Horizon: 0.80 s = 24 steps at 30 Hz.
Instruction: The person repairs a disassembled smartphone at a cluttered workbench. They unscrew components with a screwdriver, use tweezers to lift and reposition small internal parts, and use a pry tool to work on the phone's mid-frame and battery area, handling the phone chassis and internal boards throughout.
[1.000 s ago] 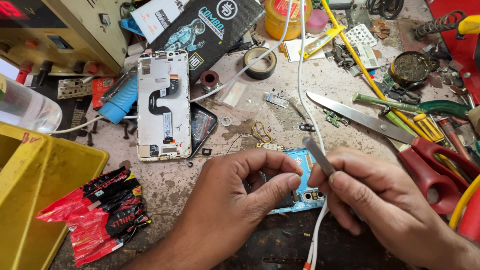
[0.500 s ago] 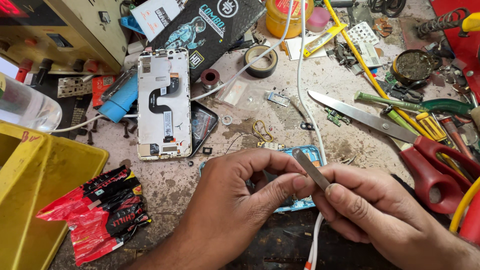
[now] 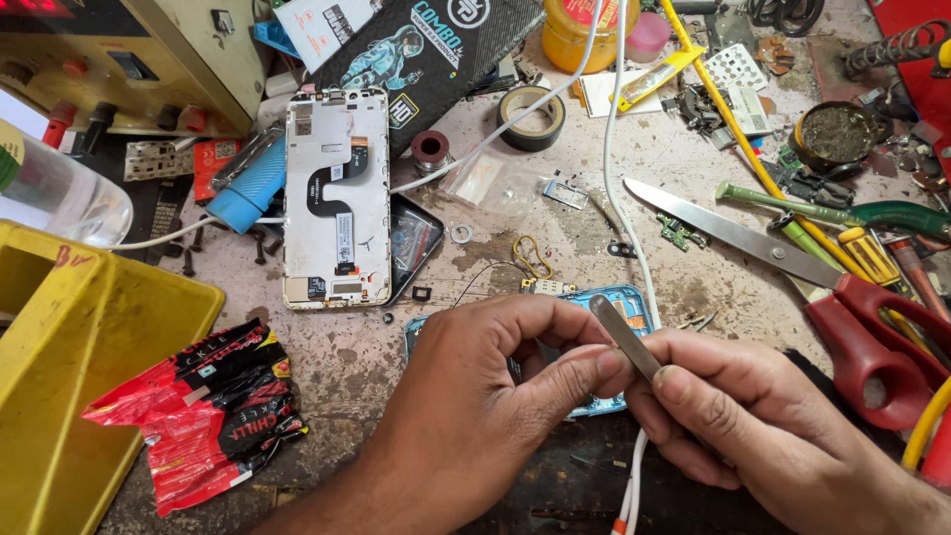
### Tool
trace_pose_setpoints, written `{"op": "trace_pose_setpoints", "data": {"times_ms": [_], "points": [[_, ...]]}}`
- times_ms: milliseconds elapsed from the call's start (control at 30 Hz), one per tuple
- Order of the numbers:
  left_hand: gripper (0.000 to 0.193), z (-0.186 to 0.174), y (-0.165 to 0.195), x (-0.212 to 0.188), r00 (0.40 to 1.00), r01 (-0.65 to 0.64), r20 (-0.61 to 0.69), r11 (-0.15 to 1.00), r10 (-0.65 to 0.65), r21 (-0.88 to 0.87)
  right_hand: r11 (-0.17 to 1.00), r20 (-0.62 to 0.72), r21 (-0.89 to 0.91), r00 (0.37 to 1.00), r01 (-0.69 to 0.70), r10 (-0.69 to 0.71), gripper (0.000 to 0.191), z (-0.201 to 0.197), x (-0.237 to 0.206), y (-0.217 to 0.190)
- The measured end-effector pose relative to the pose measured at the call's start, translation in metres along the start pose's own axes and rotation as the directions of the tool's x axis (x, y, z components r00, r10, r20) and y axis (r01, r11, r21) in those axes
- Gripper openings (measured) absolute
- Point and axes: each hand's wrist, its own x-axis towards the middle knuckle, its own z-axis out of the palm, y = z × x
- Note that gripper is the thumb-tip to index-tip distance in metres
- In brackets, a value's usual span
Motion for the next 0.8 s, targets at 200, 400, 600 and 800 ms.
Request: {"op": "trace_pose_setpoints", "data": {"times_ms": [200, 400, 600, 800], "points": [[0.02, 0.005, -0.004, -0.002, 0.998, -0.054, -0.041, 0.999, 0.054, -0.001, 0.929, -0.15, -0.37, 0.986, 0.01, -0.071, 0.025, 0.008, 0.003, -0.008], [0.016, 0.017, -0.008, -0.002, 0.997, 0.024, -0.076, 0.993, -0.033, -0.116, 0.664, -0.091, -0.687, 0.872, 0.295, -0.481, 0.022, 0.017, 0.001, -0.014], [0.014, 0.026, -0.013, 0.001, 0.996, -0.01, -0.086, 0.957, -0.016, -0.29, 0.42, -0.125, -0.875, 0.724, 0.243, -0.678, 0.022, 0.028, -0.001, -0.011], [0.017, 0.025, -0.014, -0.001, 0.993, 0.102, -0.005, 0.878, -0.118, -0.468, 0.693, -0.164, -0.672, 0.86, 0.262, -0.484, 0.026, 0.02, -0.004, -0.009]]}}
